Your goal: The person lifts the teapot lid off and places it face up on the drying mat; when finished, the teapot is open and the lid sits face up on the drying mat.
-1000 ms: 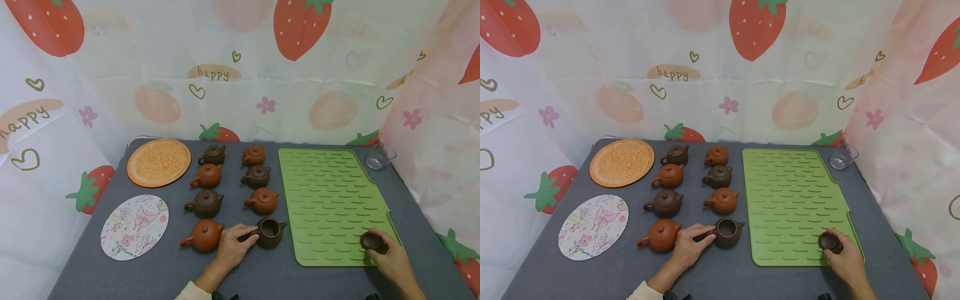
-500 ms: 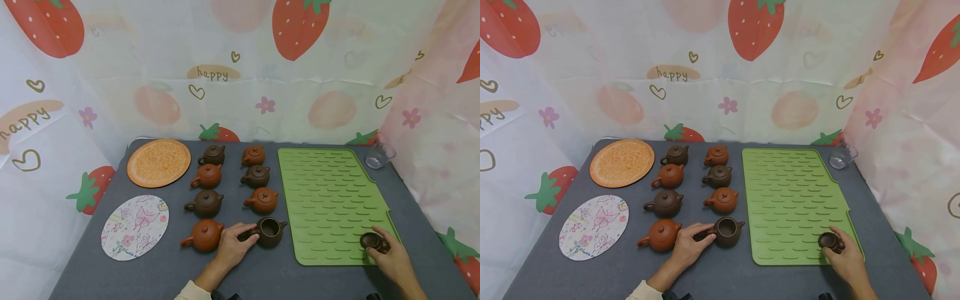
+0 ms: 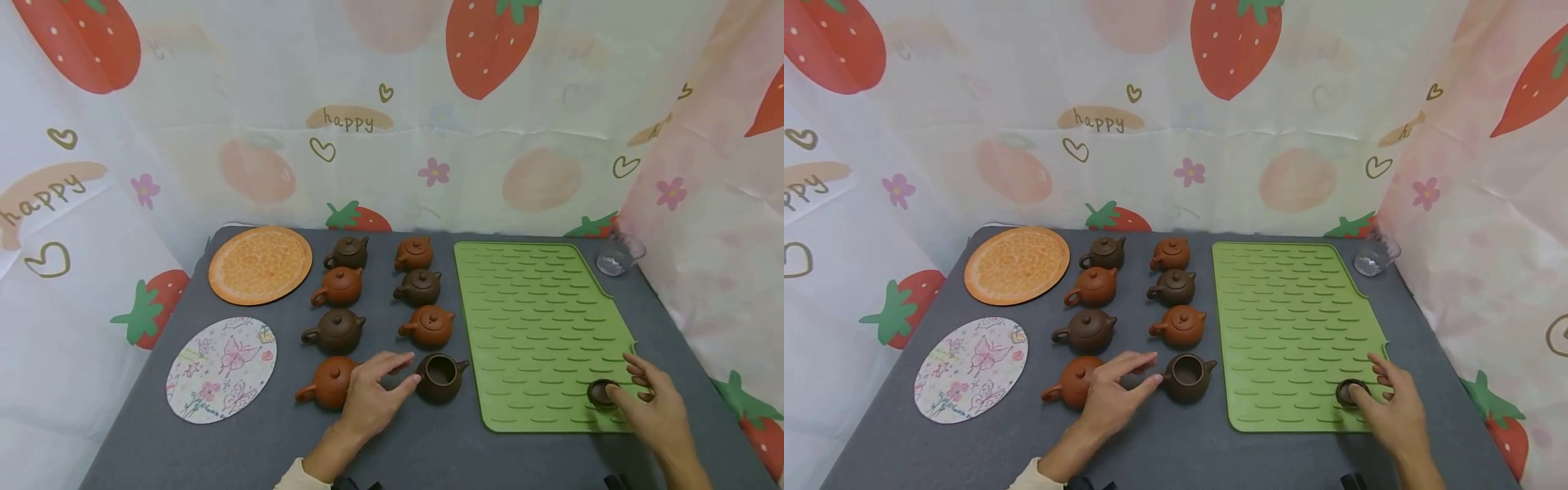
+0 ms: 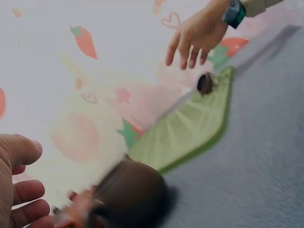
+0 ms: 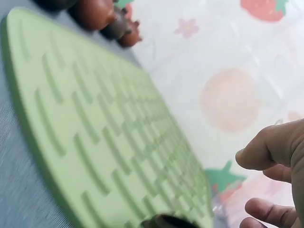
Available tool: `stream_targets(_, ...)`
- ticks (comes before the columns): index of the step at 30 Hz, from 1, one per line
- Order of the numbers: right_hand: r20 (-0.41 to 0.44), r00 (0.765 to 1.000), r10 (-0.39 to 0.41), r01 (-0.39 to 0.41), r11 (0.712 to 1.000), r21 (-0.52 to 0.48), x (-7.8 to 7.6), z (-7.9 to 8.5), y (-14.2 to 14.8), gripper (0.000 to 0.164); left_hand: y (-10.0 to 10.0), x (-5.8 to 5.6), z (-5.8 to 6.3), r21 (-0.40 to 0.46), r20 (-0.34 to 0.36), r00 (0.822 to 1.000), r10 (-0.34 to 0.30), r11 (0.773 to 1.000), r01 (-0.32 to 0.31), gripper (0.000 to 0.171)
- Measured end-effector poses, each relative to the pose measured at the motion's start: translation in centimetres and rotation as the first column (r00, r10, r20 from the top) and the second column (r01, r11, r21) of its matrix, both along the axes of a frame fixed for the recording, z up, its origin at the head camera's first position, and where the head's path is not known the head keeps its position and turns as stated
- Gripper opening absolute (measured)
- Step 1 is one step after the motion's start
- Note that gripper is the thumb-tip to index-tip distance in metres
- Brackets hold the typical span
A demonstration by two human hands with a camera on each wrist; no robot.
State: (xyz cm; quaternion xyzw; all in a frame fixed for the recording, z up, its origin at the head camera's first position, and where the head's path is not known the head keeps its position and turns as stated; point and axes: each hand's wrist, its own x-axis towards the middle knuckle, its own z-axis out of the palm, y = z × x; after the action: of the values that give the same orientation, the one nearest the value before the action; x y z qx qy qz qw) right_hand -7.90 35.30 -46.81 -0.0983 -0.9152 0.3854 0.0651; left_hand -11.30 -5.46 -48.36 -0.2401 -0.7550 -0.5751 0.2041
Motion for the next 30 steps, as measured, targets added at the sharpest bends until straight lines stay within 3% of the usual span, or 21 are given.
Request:
stream_targets(4, -0.078, 0.997, 0.001, 0.002, 0.999, 0.040, -0.1, 1.6, -0.9, 0.061, -0.7, 0.8, 3.5, 0.022, -0.069, 0.998, -0.011, 1.000, 0.012, 0.034)
stream_targets(9, -0.188, 0.981, 0.054, -0.042, 0.997, 0.067, -0.1, 3.3, -2.1, 0.062, -1.9, 1.1, 5.2, 0.064, -0.138, 0.990, -0.010, 0.998, 0.019, 0.037)
stream_targets(16, -0.322, 0.934, 0.152, -0.140, 0.988, 0.061, -0.5, 4.9, -4.5, 0.063, -3.5, 1.1, 5.1, 0.075, -0.162, 0.987, 0.014, 0.997, -0.002, 0.041)
stream_targets(27, -0.504, 0.803, 0.316, -0.314, 0.945, 0.093, -1.0, 6.1, -8.9, 0.077, -6.3, 1.1, 5.1, 0.114, -0.207, 0.975, 0.081, 0.992, -0.058, 0.048)
stream_targets(30, -0.515, 0.784, 0.347, -0.349, 0.932, 0.097, -1.2, 6.1, -10.0, 0.077, -7.0, 1.1, 4.9, 0.131, -0.208, 0.973, 0.098, 0.989, -0.072, 0.047)
